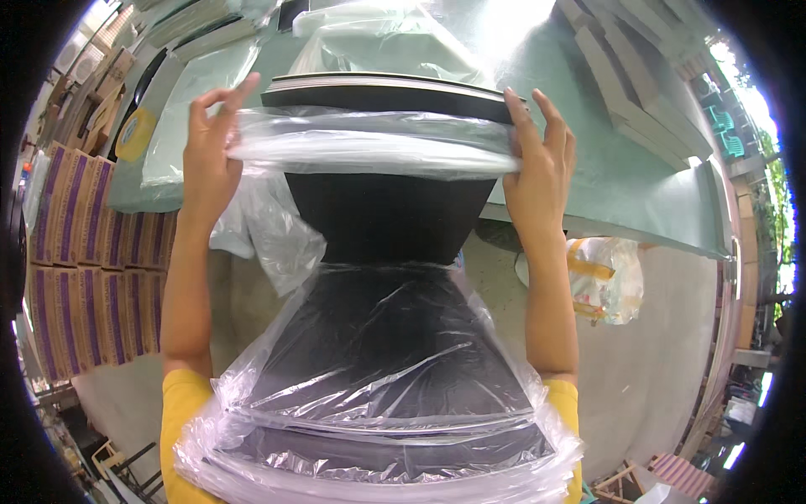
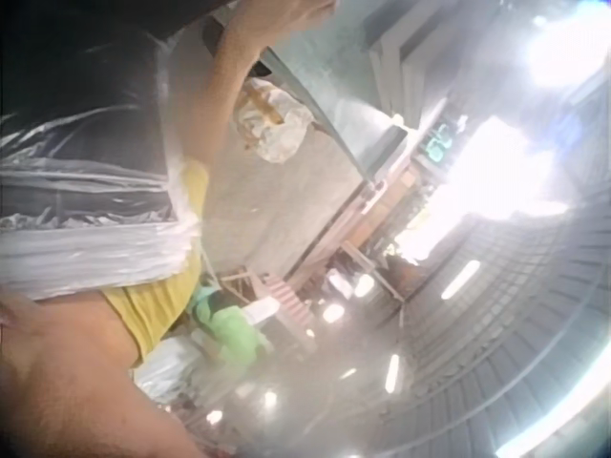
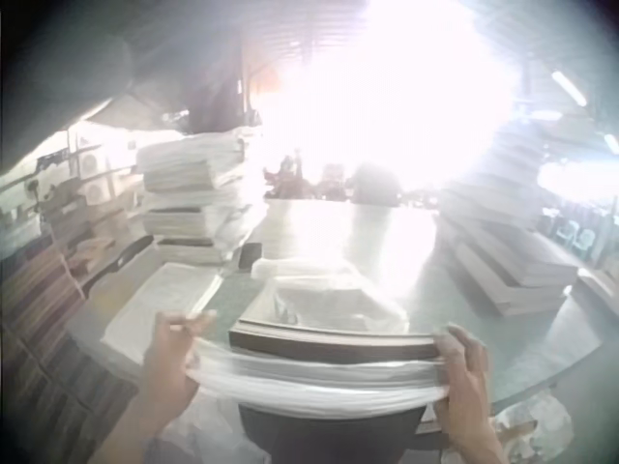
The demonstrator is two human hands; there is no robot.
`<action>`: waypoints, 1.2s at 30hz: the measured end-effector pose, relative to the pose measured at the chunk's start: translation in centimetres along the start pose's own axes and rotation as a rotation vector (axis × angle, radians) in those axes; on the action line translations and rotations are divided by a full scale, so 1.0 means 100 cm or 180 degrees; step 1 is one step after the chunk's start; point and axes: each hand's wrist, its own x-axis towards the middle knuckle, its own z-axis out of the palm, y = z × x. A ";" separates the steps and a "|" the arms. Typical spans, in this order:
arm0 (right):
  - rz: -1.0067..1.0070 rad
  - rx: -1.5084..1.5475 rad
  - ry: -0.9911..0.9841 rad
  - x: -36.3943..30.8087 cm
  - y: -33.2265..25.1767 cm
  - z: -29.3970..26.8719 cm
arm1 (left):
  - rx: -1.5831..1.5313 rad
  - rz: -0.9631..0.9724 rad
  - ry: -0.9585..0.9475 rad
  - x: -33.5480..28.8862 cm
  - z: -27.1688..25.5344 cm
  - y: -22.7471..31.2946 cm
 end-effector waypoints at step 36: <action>0.2838 0.2748 -0.1133 -0.100 0.047 0.020 | -0.1434 -0.2822 -0.1733 -0.154 0.049 -0.033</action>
